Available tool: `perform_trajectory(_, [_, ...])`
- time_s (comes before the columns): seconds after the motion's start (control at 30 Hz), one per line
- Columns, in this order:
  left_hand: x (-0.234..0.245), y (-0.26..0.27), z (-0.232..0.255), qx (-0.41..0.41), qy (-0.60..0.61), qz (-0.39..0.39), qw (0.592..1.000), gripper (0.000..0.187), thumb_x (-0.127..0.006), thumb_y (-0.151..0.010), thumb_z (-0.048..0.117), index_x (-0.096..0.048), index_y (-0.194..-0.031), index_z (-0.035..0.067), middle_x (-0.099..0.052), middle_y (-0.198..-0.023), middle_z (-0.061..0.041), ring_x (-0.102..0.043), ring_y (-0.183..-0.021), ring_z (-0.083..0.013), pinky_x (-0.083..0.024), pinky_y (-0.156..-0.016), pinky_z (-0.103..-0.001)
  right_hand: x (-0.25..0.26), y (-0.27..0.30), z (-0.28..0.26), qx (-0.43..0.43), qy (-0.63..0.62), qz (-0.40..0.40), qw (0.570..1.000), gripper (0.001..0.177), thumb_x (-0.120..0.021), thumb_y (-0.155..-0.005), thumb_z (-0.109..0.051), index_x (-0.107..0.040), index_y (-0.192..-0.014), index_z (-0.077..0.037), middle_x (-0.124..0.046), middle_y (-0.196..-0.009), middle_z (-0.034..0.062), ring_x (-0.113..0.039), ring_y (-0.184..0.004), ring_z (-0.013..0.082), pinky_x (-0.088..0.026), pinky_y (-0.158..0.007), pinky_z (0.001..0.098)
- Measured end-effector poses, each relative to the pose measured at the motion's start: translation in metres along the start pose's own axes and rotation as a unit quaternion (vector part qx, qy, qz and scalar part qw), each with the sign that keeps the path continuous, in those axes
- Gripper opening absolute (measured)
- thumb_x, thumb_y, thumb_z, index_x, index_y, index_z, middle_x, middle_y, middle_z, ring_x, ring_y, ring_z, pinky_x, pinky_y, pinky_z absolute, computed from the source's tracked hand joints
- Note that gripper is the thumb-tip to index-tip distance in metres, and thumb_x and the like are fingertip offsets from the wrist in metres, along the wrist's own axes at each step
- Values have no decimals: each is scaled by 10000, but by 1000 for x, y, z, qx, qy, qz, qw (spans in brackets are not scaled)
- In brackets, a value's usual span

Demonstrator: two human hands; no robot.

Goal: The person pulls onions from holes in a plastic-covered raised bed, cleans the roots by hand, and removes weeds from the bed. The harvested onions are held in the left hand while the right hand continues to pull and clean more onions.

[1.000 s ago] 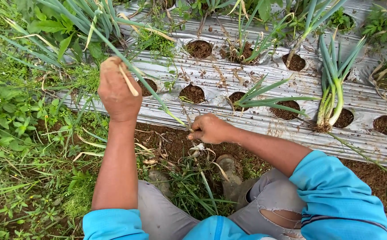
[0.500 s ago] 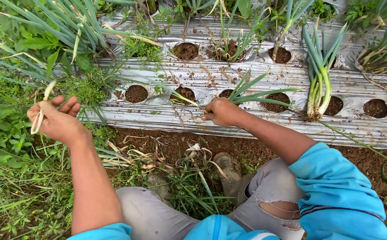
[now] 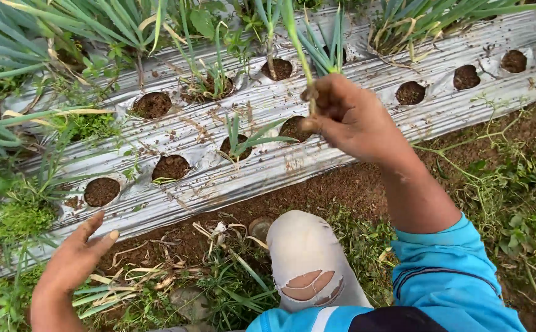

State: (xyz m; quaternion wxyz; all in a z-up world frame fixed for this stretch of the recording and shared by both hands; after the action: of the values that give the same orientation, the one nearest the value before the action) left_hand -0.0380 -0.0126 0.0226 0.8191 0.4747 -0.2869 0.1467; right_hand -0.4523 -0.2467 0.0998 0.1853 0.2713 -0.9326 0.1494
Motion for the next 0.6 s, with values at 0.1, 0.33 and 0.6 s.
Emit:
perform_trajectory(0.1, [-1, -4, -3, -4, -4, 17, 1000, 674, -544, -950, 326, -352, -1596, 305, -342, -1667, -14, -388, -1481, -343, -267, -1242, -580, 58, -6, 47, -41, 174, 139, 974, 319, -809, -981, -76, -545, -1161, -64, -568, -869, 14, -494, -761, 125, -441, -682, 284])
perform_trajectory(0.33, [-6, -8, -7, -7, -29, 21, 999, 673, -515, -944, 396, -347, -1592, 317, -345, -1667, 19, -427, -1460, -345, -254, -1256, -575, 37, -15, 217, -331, 199, 107, 916, 481, -694, -985, -296, -534, -1349, -26, -601, -1325, 256, -667, -1036, 360, -530, -989, 571])
perform_trajectory(0.6, [-2, -21, -33, -43, -71, 0, 997, 772, -492, -879, 539, -305, -1603, 345, -321, -1673, 14, -385, -1492, -307, -281, -1255, -538, 18, -6, 289, -344, 438, 50, 829, 583, -609, -990, -634, -554, -1298, -142, -657, -1121, 198, -698, -831, 337, -610, -622, 439])
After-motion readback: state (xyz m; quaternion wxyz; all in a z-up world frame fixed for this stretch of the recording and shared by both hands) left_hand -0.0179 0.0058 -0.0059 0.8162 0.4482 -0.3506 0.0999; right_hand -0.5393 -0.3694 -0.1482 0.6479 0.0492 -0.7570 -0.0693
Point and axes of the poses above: each hand's wrist, its own y-axis away from the middle knuckle, its own x-axis out of the back of the hand, z = x × y, the point moved 5 cm from there along -y, towards the middle knuckle
